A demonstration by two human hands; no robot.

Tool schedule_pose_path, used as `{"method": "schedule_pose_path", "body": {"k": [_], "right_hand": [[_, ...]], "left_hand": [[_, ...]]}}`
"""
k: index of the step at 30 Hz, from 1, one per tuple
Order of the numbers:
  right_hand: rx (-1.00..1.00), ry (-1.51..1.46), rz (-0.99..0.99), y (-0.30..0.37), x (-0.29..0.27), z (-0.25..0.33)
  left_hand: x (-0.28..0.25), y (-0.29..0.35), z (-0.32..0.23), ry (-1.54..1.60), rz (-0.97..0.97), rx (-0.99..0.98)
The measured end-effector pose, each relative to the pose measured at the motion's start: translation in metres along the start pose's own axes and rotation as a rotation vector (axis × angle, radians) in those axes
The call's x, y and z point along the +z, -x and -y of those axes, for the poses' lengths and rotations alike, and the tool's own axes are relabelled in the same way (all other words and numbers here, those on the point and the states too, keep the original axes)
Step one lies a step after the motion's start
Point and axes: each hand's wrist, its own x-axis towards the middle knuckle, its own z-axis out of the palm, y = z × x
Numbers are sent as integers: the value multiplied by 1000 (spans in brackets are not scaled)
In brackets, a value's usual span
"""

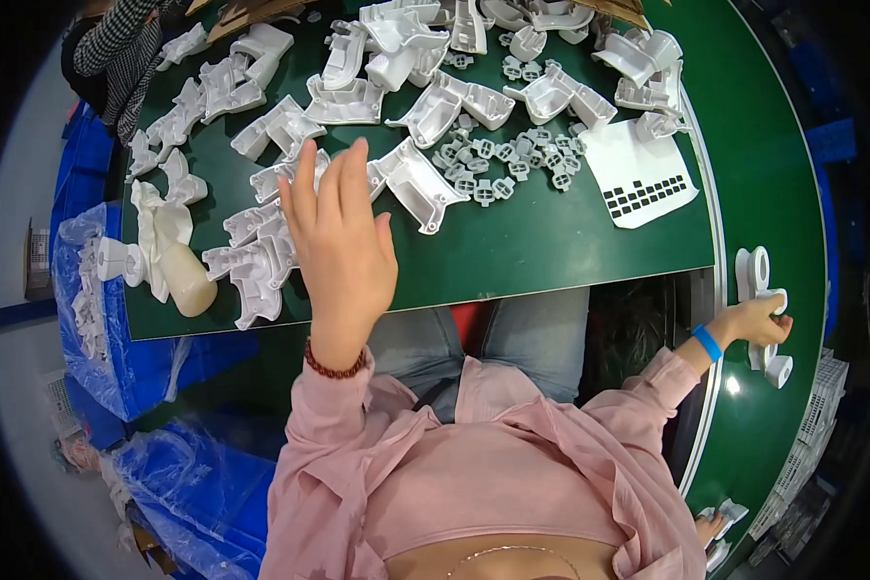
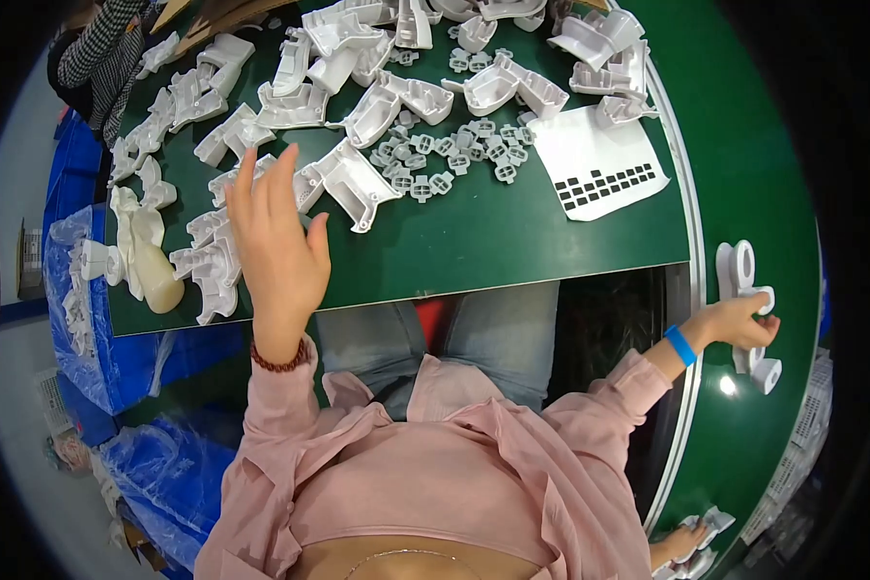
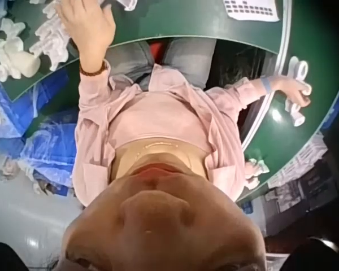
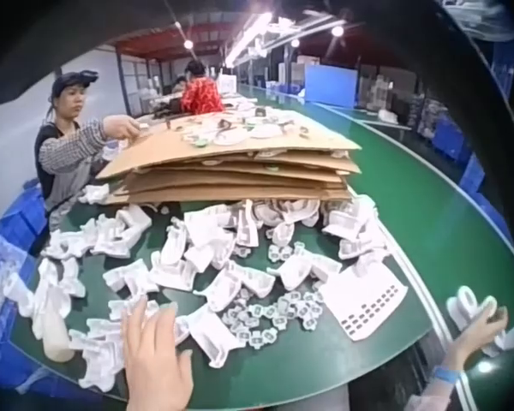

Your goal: Applying glue to plastic housings and installing internal electronic components and wiring.

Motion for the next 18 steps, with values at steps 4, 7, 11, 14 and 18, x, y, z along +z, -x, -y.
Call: {"method": "schedule_pose_path", "body": {"k": [4, 7, 11, 14, 18], "right_hand": [[-426, 36, 223, 55, -30, 50], [-604, -11, 416, 98, -47, 89], [-336, -406, 927, 141, -67, 121], [-480, -471, 1074, 158, -63, 153], [-460, -651, 1241, 156, -38, 197]], "left_hand": [[17, -9, 14, -99, 31, -21], [-13, -3, 15, 1, -9, -63], [-28, 12, -8, 276, -132, -265], [-19, 31, -1, 821, -202, -435], [0, 55, 6, 1648, -52, -605]]}}
